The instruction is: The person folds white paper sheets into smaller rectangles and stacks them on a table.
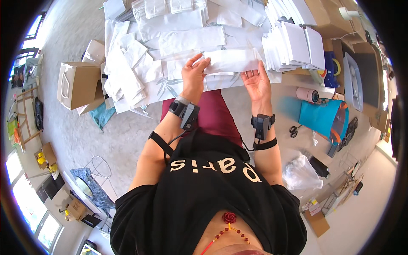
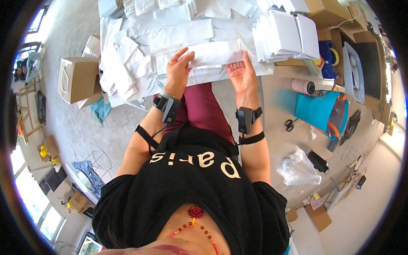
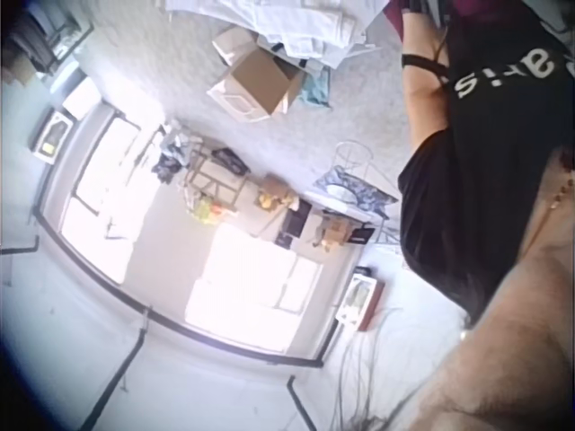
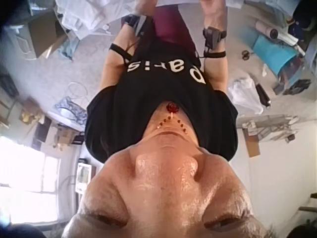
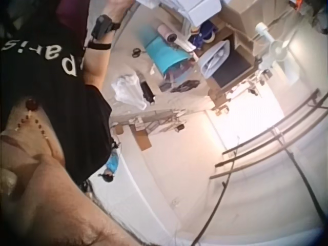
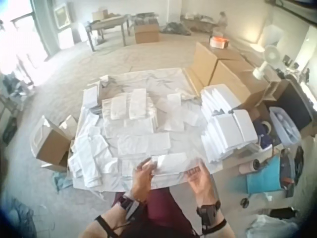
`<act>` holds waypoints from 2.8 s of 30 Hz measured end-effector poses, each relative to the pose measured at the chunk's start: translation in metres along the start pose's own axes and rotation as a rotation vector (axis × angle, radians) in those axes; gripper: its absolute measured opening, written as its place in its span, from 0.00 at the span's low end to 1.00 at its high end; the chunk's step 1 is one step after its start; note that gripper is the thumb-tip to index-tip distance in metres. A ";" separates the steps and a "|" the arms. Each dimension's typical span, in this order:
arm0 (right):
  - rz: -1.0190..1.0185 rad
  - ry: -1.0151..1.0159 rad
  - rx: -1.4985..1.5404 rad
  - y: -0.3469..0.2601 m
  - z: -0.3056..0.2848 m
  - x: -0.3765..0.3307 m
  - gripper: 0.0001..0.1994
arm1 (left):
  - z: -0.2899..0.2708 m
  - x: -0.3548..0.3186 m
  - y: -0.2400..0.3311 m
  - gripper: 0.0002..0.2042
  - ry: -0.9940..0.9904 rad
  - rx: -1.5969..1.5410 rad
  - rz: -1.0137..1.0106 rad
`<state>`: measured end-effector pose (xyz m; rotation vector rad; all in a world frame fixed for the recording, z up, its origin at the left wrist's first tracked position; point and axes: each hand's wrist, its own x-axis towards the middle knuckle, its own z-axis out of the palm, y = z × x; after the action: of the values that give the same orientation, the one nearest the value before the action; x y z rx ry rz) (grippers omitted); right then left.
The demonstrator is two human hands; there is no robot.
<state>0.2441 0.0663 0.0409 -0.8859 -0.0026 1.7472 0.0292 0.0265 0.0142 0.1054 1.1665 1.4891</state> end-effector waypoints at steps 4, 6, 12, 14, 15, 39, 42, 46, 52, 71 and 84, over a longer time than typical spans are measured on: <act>-0.048 0.088 -0.102 -0.007 -0.026 0.022 0.23 | -0.011 0.000 0.005 0.19 0.013 0.191 0.128; -0.086 0.080 -0.158 -0.008 -0.033 0.031 0.23 | -0.015 0.001 0.004 0.18 0.040 0.268 0.177; -0.275 0.105 -0.567 -0.012 -0.058 0.050 0.13 | -0.036 0.015 -0.006 0.15 0.049 0.515 0.361; -0.317 0.125 -0.749 -0.014 -0.068 0.058 0.12 | -0.039 0.018 -0.008 0.14 0.059 0.662 0.412; -0.337 0.134 -0.840 -0.014 -0.071 0.060 0.11 | -0.040 0.018 -0.009 0.14 0.064 0.737 0.437; -0.782 0.200 -1.363 -0.011 -0.080 0.084 0.19 | -0.029 0.016 -0.009 0.16 0.281 1.018 0.645; -0.749 0.173 -1.395 -0.015 -0.080 0.083 0.20 | -0.032 0.004 -0.009 0.13 0.213 1.090 0.844; -0.723 0.196 -1.394 -0.014 -0.078 0.080 0.20 | -0.037 -0.015 -0.011 0.15 -0.002 1.280 1.031; -0.736 0.180 -1.390 -0.014 -0.079 0.079 0.20 | -0.039 -0.019 -0.018 0.30 -0.303 1.592 0.910; -0.872 0.147 -1.716 -0.018 -0.060 0.057 0.22 | -0.042 -0.018 -0.030 0.38 -0.369 1.773 0.801; -1.110 -0.344 -1.815 0.050 0.014 0.007 0.19 | -0.106 -0.018 0.024 0.20 0.444 1.614 0.751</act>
<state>0.1949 0.0587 0.0263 -1.2787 -2.0974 0.3933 -0.0498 -0.0452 -0.0120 1.4735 2.6282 0.7356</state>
